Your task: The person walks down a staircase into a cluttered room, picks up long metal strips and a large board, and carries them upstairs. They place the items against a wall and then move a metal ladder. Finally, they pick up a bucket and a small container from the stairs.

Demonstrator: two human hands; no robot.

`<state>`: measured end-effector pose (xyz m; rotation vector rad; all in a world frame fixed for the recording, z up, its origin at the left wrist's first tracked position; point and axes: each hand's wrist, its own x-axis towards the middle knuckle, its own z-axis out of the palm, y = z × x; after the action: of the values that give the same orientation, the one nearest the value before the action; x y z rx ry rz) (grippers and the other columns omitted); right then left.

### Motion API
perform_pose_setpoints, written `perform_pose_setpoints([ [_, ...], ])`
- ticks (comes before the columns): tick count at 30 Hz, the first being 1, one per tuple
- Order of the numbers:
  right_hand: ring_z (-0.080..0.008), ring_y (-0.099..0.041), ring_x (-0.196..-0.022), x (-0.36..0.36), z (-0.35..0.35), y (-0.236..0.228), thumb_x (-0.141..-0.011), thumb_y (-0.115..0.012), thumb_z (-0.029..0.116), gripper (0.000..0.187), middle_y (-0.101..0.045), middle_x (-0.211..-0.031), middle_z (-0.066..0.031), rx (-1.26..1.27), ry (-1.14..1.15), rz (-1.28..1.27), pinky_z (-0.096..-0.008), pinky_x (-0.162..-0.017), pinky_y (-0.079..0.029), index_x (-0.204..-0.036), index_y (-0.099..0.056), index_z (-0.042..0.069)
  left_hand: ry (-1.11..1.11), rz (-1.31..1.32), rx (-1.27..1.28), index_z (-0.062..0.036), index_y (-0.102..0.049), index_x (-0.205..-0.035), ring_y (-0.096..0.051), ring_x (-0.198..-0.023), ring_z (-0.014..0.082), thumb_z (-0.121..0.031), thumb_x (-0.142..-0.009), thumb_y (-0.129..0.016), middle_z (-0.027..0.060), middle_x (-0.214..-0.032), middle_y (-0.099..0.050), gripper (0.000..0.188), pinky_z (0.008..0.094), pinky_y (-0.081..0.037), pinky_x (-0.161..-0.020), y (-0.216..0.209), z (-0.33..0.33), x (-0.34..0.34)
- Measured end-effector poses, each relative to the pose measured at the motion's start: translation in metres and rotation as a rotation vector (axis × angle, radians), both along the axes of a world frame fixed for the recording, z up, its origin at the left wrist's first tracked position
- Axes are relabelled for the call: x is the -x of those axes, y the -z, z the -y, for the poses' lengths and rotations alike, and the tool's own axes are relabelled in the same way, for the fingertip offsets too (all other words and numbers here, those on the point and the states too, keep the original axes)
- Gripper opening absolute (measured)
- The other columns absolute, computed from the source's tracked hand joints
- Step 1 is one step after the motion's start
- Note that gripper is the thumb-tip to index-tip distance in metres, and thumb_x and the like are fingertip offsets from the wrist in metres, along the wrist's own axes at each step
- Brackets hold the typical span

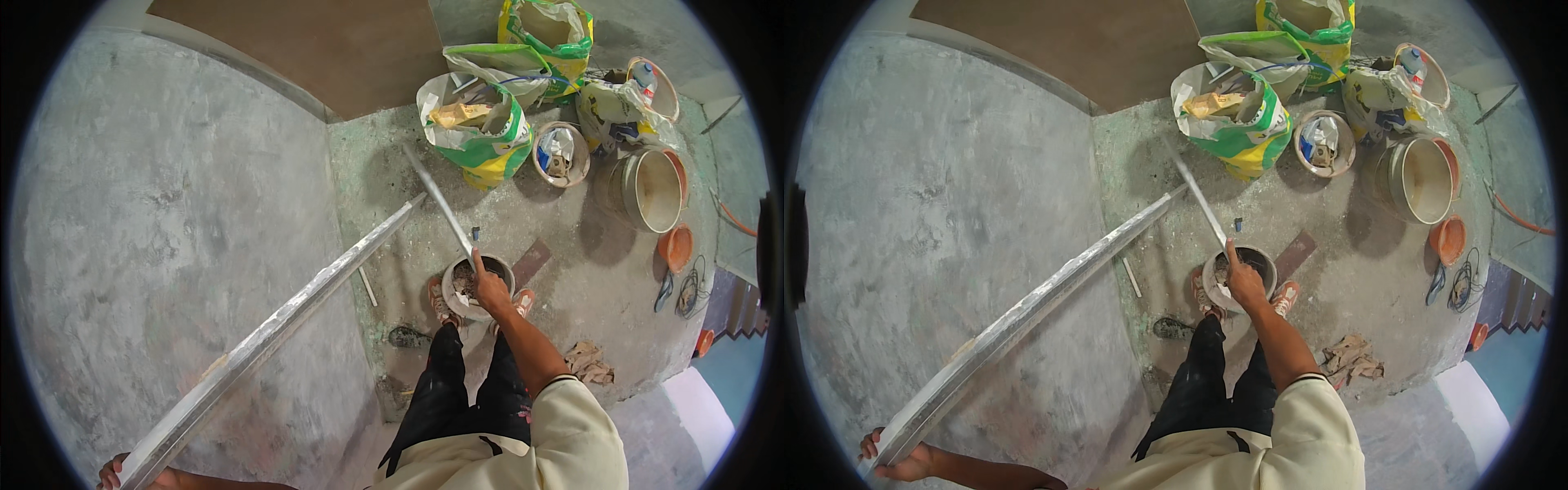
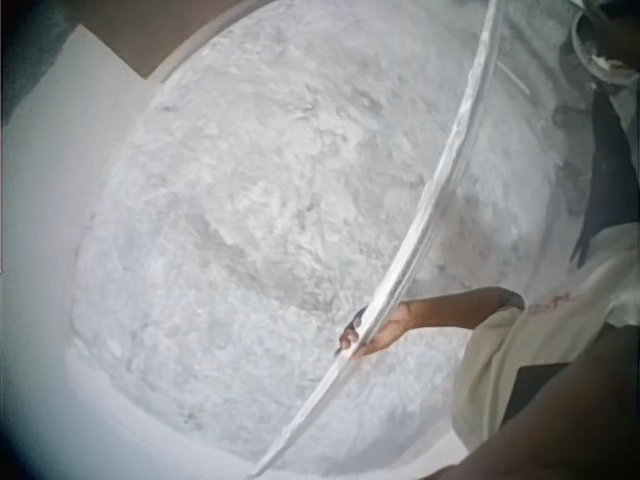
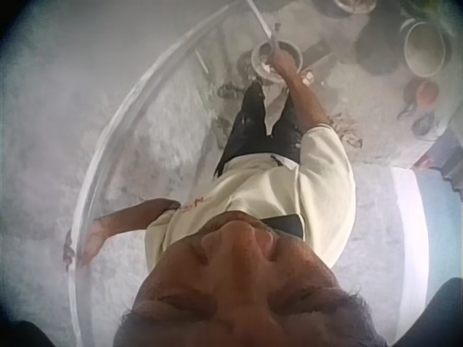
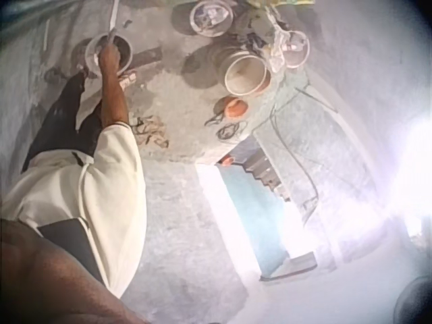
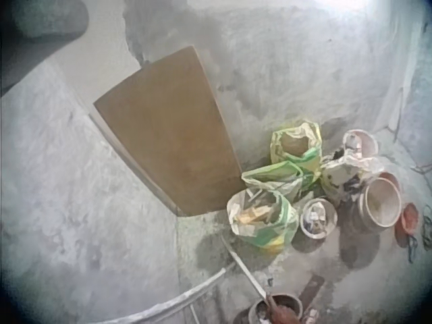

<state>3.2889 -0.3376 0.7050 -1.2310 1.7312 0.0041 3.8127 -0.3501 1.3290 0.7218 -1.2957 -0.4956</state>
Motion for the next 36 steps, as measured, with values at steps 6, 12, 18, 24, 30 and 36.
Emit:
perform_pose_setpoints([
  [6,-0.0486,-0.070,-0.105,-0.002,0.004,0.024,-0.100,-0.055,0.019,0.078,-0.069,-0.112,-0.0338,-0.126,-0.024,-0.070,-0.0577,-0.090,-0.054,-0.167,-0.014,0.025,-0.123,-0.068,0.147,-0.0198,-0.066,-0.122,-0.071,-0.093,0.0180,-0.037,-0.107,-0.058,0.0014,-0.102,-0.069,0.024,0.0406,-0.063,-0.081,0.026,0.023,0.047],
  [12,-0.0499,-0.069,-0.103,0.001,0.002,0.036,-0.098,-0.054,0.015,0.083,-0.069,-0.113,-0.0336,-0.152,-0.051,-0.073,-0.0582,-0.090,-0.054,-0.167,-0.012,0.029,-0.117,-0.097,0.145,-0.0197,-0.067,-0.121,-0.072,-0.088,0.0169,-0.034,-0.106,-0.058,0.0002,-0.101,-0.071,0.023,0.0406,-0.064,-0.077,0.028,0.018,0.040],
  [18,-0.0507,-0.070,-0.101,-0.001,0.011,0.052,-0.097,-0.054,0.015,0.083,-0.070,-0.111,-0.0339,-0.139,-0.092,-0.113,-0.0587,-0.089,-0.053,-0.167,-0.012,0.030,-0.122,-0.068,0.144,-0.0198,-0.068,-0.120,-0.073,-0.091,0.0165,-0.035,-0.106,-0.059,0.0015,-0.105,-0.073,0.023,0.0396,-0.065,-0.077,0.030,0.017,0.036],
  [24,-0.0502,-0.071,-0.097,0.002,0.008,0.048,-0.097,-0.054,0.013,0.082,-0.070,-0.107,-0.0351,-0.094,-0.148,-0.088,-0.0591,-0.086,-0.053,-0.168,-0.013,0.026,-0.116,-0.039,0.137,-0.0190,-0.068,-0.120,-0.073,-0.091,0.0174,-0.032,-0.105,-0.061,0.0027,-0.105,-0.073,0.021,0.0378,-0.065,-0.078,0.033,0.011,0.030],
  [30,-0.0487,-0.072,-0.090,0.001,0.000,0.053,-0.093,-0.055,0.007,0.085,-0.071,-0.100,-0.0340,-0.058,-0.181,-0.078,-0.0587,-0.080,-0.055,-0.167,-0.015,0.017,-0.094,-0.099,0.168,-0.0178,-0.068,-0.118,-0.072,-0.092,0.0167,-0.031,-0.104,-0.062,0.0020,-0.105,-0.073,0.020,0.0374,-0.064,-0.079,0.036,0.012,0.031],
  [36,-0.0471,-0.074,-0.093,-0.021,-0.010,0.021,-0.095,-0.054,0.007,0.085,-0.071,-0.103,-0.0332,-0.088,-0.274,-0.079,-0.0570,-0.080,-0.058,-0.168,-0.012,0.018,-0.120,-0.084,0.129,-0.0167,-0.069,-0.115,-0.073,-0.091,0.0169,-0.031,-0.104,-0.063,0.0016,-0.104,-0.073,0.019,0.0378,-0.064,-0.079,0.037,0.015,0.033],
])
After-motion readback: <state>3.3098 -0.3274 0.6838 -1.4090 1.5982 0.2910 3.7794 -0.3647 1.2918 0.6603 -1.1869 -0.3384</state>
